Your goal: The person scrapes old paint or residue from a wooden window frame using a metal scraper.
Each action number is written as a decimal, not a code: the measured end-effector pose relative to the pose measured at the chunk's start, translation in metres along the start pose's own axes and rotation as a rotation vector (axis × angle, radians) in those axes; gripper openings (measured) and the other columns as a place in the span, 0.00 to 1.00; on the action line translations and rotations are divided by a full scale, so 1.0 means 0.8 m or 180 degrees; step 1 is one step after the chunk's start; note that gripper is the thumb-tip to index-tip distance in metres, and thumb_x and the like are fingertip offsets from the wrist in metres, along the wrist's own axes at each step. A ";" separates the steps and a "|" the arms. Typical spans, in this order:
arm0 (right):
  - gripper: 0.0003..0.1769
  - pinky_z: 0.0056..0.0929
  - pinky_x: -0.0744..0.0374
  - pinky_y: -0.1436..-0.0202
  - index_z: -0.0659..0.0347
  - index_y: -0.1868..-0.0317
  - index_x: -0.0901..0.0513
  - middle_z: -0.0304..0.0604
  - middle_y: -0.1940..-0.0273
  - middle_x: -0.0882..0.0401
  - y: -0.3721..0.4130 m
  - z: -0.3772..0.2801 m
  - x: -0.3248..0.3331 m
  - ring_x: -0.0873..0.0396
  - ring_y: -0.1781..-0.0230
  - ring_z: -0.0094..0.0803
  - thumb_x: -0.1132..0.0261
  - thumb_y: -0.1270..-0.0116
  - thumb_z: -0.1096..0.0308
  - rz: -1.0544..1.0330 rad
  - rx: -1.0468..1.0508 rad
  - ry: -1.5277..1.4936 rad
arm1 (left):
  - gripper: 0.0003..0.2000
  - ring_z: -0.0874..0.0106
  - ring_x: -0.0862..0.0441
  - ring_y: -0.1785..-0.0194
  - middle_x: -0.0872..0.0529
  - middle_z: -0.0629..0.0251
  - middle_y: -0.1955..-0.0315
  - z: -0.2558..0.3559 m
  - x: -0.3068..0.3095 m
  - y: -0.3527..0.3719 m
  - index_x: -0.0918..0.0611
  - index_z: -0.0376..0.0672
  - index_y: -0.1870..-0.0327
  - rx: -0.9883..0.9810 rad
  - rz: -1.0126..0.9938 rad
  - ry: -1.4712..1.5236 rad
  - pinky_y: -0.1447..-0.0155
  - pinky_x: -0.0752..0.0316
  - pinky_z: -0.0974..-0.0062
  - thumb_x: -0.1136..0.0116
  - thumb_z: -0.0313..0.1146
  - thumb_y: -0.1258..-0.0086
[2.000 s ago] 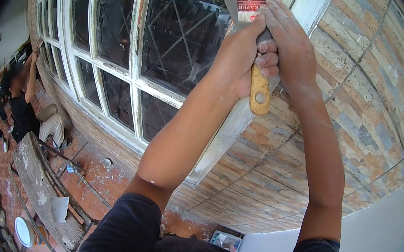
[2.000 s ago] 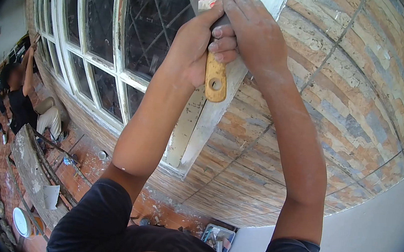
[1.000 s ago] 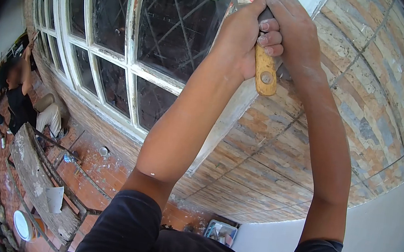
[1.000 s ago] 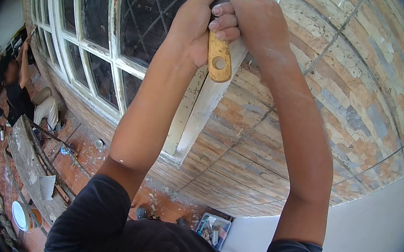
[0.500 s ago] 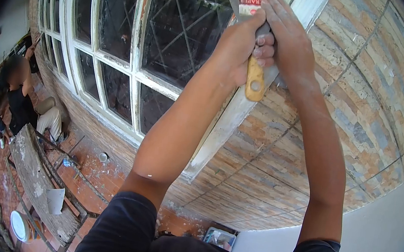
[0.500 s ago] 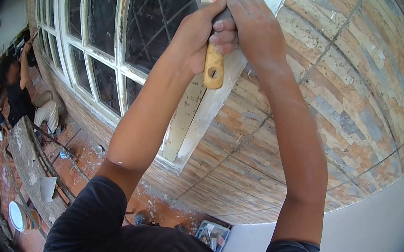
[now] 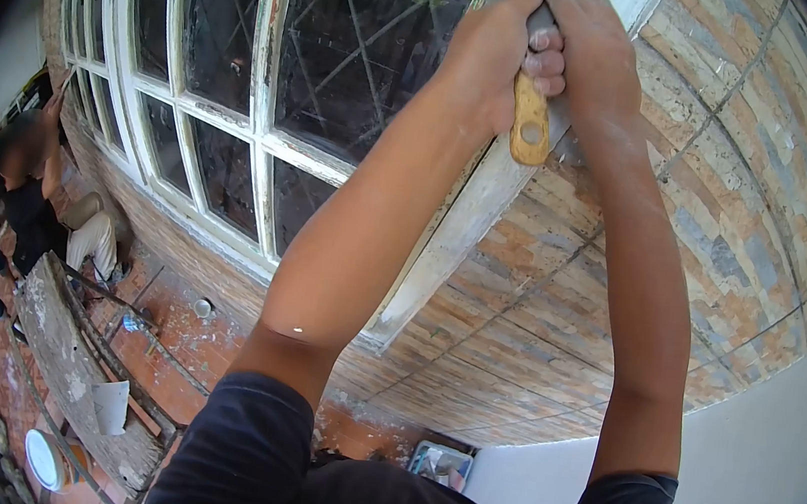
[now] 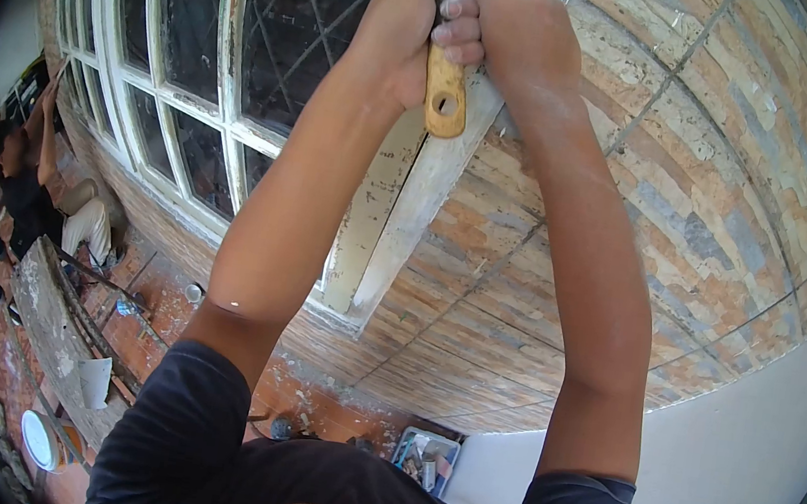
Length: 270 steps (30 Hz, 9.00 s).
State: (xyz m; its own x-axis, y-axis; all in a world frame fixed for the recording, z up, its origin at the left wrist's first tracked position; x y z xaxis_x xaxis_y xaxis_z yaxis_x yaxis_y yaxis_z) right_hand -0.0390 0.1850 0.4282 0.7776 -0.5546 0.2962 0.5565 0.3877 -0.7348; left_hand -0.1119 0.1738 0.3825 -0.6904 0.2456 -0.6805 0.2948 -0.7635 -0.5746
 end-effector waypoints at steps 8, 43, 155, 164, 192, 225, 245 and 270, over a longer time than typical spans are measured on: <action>0.27 0.33 0.25 0.34 0.57 0.35 0.26 0.41 0.32 0.28 0.007 -0.002 0.002 0.32 0.30 0.39 0.44 0.37 0.74 0.0211 -0.0121 -0.0354 | 0.10 0.84 0.39 0.84 0.34 0.76 0.82 0.005 -0.006 0.031 0.30 0.46 0.61 0.0135 0.0294 0.0035 0.81 0.41 0.82 0.54 0.40 0.20; 0.26 0.40 0.30 0.30 0.61 0.38 0.24 0.45 0.34 0.27 0.006 0.004 0.001 0.30 0.32 0.45 0.40 0.38 0.72 0.0471 -0.0278 -0.0160 | 0.11 0.84 0.41 0.84 0.35 0.76 0.82 0.008 -0.009 0.016 0.29 0.45 0.62 0.0367 0.0268 -0.0101 0.82 0.43 0.83 0.53 0.41 0.20; 0.29 0.48 0.42 0.24 0.57 0.31 0.33 0.50 0.28 0.39 -0.002 0.018 0.088 0.41 0.26 0.46 0.42 0.28 0.55 -0.0102 -0.0074 0.0671 | 0.15 0.79 0.36 0.83 0.32 0.71 0.81 0.049 0.003 0.049 0.28 0.41 0.68 -0.0494 0.0438 -0.1985 0.80 0.39 0.78 0.49 0.41 0.22; 0.34 0.41 0.36 0.24 0.51 0.31 0.31 0.40 0.30 0.33 -0.027 -0.006 0.018 0.35 0.28 0.37 0.34 0.39 0.71 -0.0154 0.0572 0.0401 | 0.12 0.79 0.35 0.80 0.31 0.73 0.80 0.057 0.010 0.050 0.24 0.38 0.61 0.0201 0.0051 -0.1595 0.74 0.36 0.78 0.53 0.38 0.20; 0.29 0.39 0.35 0.25 0.67 0.33 0.31 0.56 0.32 0.32 -0.040 -0.001 -0.017 0.34 0.29 0.49 0.44 0.35 0.70 0.0194 0.0110 0.0246 | 0.05 0.82 0.37 0.80 0.33 0.75 0.80 0.033 -0.013 0.044 0.33 0.45 0.63 0.0071 0.0096 -0.0733 0.76 0.36 0.79 0.53 0.29 0.24; 0.33 0.33 0.30 0.29 0.49 0.31 0.29 0.39 0.30 0.32 -0.024 0.005 -0.015 0.36 0.27 0.37 0.44 0.39 0.74 0.0423 -0.0215 -0.0115 | 0.06 0.83 0.39 0.82 0.34 0.76 0.80 0.015 -0.013 0.037 0.33 0.46 0.63 -0.0005 0.0281 -0.0403 0.78 0.39 0.81 0.57 0.30 0.21; 0.48 0.47 0.55 0.19 0.65 0.25 0.44 0.52 0.21 0.55 0.037 -0.053 -0.046 0.59 0.20 0.43 0.52 0.30 0.32 -0.0950 0.0191 0.0984 | 0.10 0.83 0.39 0.83 0.33 0.73 0.82 -0.059 0.102 0.364 0.25 0.35 0.50 0.0339 0.1719 -0.1827 0.80 0.42 0.82 0.50 0.34 0.21; 0.20 0.41 0.25 0.56 0.58 0.58 0.18 0.50 0.63 0.19 0.700 -0.293 0.110 0.21 0.60 0.47 0.35 0.33 0.48 -0.3582 -0.1622 -0.4439 | 0.18 0.77 0.24 0.71 0.22 0.66 0.70 -0.217 0.130 0.476 0.31 0.38 0.36 0.0619 0.3093 -0.2206 0.66 0.26 0.77 0.48 0.29 0.24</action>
State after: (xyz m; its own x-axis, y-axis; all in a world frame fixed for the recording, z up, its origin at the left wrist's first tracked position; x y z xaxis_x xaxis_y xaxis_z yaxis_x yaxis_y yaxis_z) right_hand 0.2721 0.1807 -0.1002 -0.0522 0.6687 0.7417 0.9900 -0.0630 0.1264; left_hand 0.0434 0.0121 0.0138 -0.4611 -0.8074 -0.3681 0.8241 -0.5435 0.1597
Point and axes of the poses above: each hand's wrist, its own y-axis away from the middle knuckle, its own x-axis out of the back of the hand, z = x × y, the point moved 6 cm from there along -y, towards the middle knuckle
